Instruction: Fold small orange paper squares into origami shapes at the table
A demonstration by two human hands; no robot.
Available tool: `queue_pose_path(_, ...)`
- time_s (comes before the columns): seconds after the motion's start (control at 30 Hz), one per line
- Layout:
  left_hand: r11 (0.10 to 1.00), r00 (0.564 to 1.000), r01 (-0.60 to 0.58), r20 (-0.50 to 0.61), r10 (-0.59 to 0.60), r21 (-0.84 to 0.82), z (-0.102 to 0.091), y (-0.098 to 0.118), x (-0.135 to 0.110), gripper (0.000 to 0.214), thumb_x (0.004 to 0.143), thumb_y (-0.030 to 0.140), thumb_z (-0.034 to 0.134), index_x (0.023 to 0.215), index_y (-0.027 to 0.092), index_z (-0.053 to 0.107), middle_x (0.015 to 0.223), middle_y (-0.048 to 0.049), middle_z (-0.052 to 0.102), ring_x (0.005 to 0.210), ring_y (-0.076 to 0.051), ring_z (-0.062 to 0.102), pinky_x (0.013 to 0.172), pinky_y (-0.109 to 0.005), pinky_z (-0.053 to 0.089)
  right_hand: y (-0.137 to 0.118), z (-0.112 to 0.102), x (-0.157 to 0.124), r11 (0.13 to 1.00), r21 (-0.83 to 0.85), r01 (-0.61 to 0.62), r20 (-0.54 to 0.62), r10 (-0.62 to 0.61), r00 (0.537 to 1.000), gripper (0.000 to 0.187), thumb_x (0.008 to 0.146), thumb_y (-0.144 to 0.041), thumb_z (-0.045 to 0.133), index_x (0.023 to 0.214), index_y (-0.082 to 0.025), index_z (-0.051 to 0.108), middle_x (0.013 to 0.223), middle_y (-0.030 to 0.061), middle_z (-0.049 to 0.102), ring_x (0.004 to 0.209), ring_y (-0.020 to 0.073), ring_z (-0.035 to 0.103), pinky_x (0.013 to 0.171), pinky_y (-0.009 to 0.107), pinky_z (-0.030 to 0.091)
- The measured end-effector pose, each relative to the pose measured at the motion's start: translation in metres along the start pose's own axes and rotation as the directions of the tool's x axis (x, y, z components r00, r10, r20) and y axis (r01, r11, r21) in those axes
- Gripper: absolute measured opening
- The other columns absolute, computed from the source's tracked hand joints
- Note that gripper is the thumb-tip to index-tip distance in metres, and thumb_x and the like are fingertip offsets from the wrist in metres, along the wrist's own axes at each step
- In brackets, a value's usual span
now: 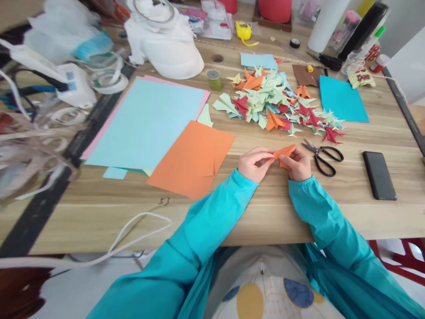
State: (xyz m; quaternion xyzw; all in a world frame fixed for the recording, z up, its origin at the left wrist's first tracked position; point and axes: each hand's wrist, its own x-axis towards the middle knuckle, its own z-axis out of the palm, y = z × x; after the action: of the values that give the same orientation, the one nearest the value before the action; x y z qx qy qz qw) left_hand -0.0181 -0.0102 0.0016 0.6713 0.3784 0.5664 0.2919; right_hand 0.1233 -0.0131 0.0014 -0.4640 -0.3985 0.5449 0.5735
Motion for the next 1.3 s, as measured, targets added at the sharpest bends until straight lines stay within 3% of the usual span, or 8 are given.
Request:
queue_pose_path(0.3,0.996,0.997,-0.077,0.024,0.076,0.038,0.0004,-0.0027,-0.0023,0.010,0.074,0.018,0.059,0.081,0.015,0.066,0.087,-0.0085,0.067,0.076,-0.012,0.062,0.058,-0.020,0.051,-0.0001,-0.0007,-0.0003,1.000,-0.015,-0.012,0.020,0.012,1.000,0.024,0.053,-0.027,0.075,0.070,-0.019,0.061,0.066,-0.0004,0.066,0.054,0.0124,0.058,0.053,0.026,0.049)
queue_pose_path(0.53,0.999,0.999,-0.025,0.031,0.024,0.032,-0.0026,0.0006,0.0000,0.017,0.080,0.018,0.052,0.090,0.016,0.065,0.087,-0.0076,0.067,0.080,-0.013,0.062,0.071,-0.025,0.052,-0.0035,-0.0005,-0.0005,0.996,0.051,-0.072,0.035,0.070,0.997,0.021,0.054,-0.026,0.074,0.068,-0.018,0.061,0.060,-0.0012,0.064,0.046,0.0101,0.055,0.043,0.022,0.041)
queue_pose_path(0.77,0.999,0.997,-0.007,0.074,0.011,-0.049,-0.0019,0.0040,0.0003,0.016,0.079,0.021,0.053,0.083,0.016,0.068,0.085,-0.0081,0.068,0.074,-0.013,0.062,0.061,-0.024,0.054,-0.0030,-0.0019,-0.0001,0.992,0.006,-0.122,0.020,0.122,0.992,0.024,0.053,-0.032,0.074,0.068,-0.018,0.061,0.057,-0.0012,0.063,0.045,0.0107,0.053,0.041,0.023,0.039)
queue_pose_path(0.93,0.966,0.987,0.158,0.062,-0.148,-0.206,0.0029,0.0009,-0.0018,0.015,0.073,0.027,0.060,0.079,0.015,0.068,0.085,-0.0081,0.067,0.058,-0.010,0.061,0.050,-0.021,0.053,-0.0001,-0.0039,0.0008,0.993,0.013,-0.114,0.062,0.113,0.992,0.022,0.058,-0.034,0.072,0.068,-0.017,0.062,0.054,-0.0022,0.060,0.044,0.0087,0.050,0.042,0.022,0.038)
queue_pose_path(1.1,0.841,0.922,0.382,0.100,-0.373,-0.383,0.0057,0.0009,-0.0008,0.021,0.065,0.032,0.067,0.074,0.013,0.067,0.074,-0.0062,0.067,0.051,-0.011,0.060,0.045,-0.022,0.052,0.0000,-0.0043,0.0001,0.993,0.011,-0.115,0.111,0.113,0.987,0.020,0.063,-0.034,0.070,0.069,-0.017,0.063,0.054,-0.0014,0.060,0.045,0.0089,0.051,0.044,0.021,0.038)
queue_pose_path(1.3,0.744,0.865,0.492,0.162,-0.474,-0.452,0.0055,-0.0002,0.0011,0.025,0.062,0.033,0.070,0.075,0.012,0.067,0.057,-0.0027,0.065,0.047,-0.013,0.060,0.046,-0.024,0.054,-0.0007,-0.0033,-0.0006,0.993,-0.044,-0.110,0.097,0.113,0.989,0.025,0.062,-0.040,0.070,0.068,-0.017,0.062,0.054,-0.0011,0.059,0.046,0.0102,0.050,0.044,0.023,0.039)
